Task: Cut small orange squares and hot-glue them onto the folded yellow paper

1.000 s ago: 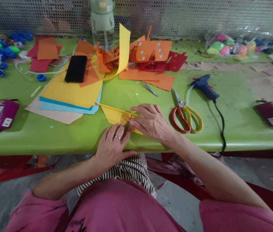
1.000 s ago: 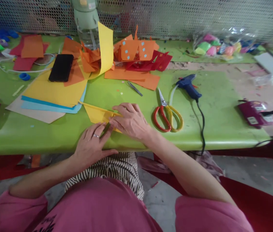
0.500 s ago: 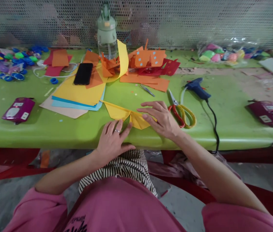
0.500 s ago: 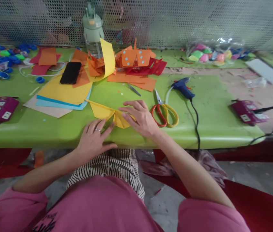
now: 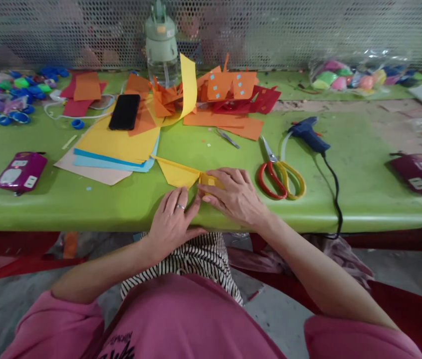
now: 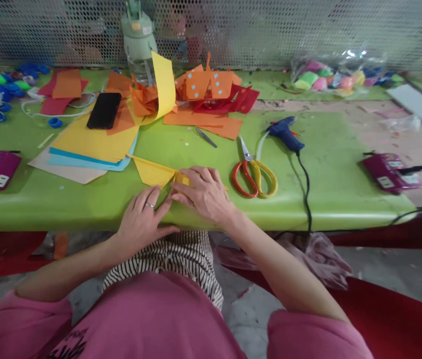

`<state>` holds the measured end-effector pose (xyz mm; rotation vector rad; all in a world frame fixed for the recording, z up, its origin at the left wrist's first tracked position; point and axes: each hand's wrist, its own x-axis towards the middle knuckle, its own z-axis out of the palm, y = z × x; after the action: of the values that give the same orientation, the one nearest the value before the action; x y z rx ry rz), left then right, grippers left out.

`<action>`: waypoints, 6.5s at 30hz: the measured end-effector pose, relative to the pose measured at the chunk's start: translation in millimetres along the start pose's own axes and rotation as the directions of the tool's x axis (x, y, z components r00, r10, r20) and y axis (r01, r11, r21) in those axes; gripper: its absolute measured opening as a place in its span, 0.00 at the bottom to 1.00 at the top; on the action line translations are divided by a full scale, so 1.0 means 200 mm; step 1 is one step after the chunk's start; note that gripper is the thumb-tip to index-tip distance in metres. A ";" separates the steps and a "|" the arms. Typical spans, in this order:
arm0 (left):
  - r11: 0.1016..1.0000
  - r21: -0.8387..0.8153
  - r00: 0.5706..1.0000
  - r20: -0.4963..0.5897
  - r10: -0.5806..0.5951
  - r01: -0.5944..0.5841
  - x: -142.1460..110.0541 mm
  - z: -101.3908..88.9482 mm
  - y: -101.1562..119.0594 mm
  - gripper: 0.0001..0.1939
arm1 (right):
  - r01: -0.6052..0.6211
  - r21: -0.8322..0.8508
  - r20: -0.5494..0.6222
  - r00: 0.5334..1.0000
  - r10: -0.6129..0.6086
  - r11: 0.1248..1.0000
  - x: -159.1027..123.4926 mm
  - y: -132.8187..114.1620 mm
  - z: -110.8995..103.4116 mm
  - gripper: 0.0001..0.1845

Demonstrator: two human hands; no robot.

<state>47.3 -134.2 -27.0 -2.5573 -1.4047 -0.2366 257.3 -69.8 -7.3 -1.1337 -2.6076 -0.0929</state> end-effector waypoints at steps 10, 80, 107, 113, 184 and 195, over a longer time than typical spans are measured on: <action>0.987 -0.161 0.999 -0.044 -0.024 0.017 0.09 -0.02 -0.06 0.47 | -0.033 0.045 0.013 0.999 0.032 0.998 0.02 0.04 -0.01 0.20; 0.983 -0.168 0.994 -0.085 0.061 -0.075 0.13 0.01 -0.11 0.35 | 0.004 -0.034 -0.064 0.998 -0.006 0.999 0.08 0.04 0.01 0.24; 0.981 -0.162 0.991 -0.100 0.091 -0.106 0.17 -0.01 -0.15 0.23 | -0.089 0.016 -0.093 0.992 0.090 0.996 0.08 0.01 0.03 0.13; 0.980 -0.172 0.994 -0.065 0.093 -0.103 0.17 -0.01 -0.16 0.23 | -0.079 -0.019 -0.100 0.992 0.077 0.997 0.09 0.00 0.03 0.13; 0.928 -0.370 0.999 -0.032 0.040 -0.049 0.47 0.03 -0.25 0.13 | -0.200 0.197 -0.087 0.972 0.220 0.960 0.14 0.11 0.04 0.10; 0.971 -0.238 1.000 0.004 0.028 -0.026 0.43 0.00 -0.25 0.08 | -0.137 0.091 -0.094 0.985 0.146 0.986 0.11 0.06 0.04 0.10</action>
<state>50.9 -38.1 0.4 -2.7679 -1.4201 -0.4158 249.1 -44.9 -8.0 -1.2470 -2.4119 -0.0087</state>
